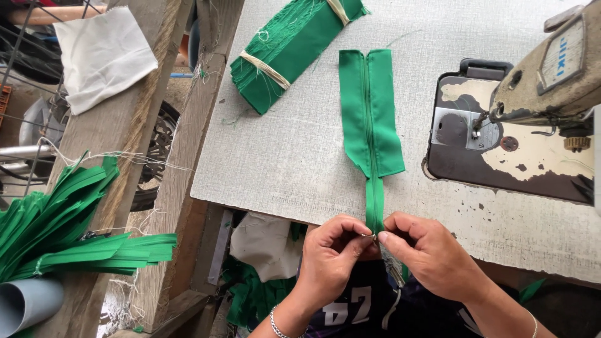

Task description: Manually assembling zippers by sliding metal sliders onto green zipper tapes at a sewing workstation.

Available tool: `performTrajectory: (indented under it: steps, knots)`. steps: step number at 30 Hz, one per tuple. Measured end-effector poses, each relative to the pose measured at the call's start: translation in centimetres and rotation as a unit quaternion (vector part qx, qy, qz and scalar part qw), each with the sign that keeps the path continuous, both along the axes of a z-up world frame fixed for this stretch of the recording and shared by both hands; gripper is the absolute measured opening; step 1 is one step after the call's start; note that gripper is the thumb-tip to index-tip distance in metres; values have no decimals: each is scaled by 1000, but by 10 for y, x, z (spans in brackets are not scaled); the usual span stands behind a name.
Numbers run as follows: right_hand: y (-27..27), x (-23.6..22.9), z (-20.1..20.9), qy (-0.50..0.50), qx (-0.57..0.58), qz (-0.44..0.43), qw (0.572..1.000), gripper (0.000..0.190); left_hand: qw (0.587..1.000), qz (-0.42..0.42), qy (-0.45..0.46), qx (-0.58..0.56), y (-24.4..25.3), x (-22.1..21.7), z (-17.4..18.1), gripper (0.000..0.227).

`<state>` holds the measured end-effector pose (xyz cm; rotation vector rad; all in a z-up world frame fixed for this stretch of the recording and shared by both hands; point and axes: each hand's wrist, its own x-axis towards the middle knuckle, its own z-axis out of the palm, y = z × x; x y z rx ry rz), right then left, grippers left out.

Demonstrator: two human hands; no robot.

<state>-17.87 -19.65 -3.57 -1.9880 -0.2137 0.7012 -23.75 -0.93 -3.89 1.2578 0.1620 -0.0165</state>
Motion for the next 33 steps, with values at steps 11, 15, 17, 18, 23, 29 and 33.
performTrajectory:
  steps: [11, 15, 17, 18, 23, 29, 33]
  knots:
    - [6, -11, -2, -137, 62, -12, 989, 23, 983, -13, -105, 149, -1, 2, 11, 11]
    - [6, -11, -4, -234, 99, 42, 966, 25, 981, 1, -97, 170, -1, 2, 10, 6]
    - [2, -10, -7, -194, 98, 41, 975, 24, 984, -9, -89, 153, 1, 3, 8, 8]
    - [-1, -10, -8, -154, 95, 39, 983, 23, 987, -19, -82, 136, 1, 3, 7, 10]
    - [-9, 0, 6, -59, 130, 35, 989, 15, 993, -31, -60, 94, 1, 4, 15, 11]
    - [-15, 0, -5, 7, 162, 4, 987, 15, 992, -32, -68, 103, -1, 4, 15, 12]
    - [-13, 2, -6, 12, 164, -7, 986, 19, 986, -34, -93, 133, -1, 5, 16, 13]
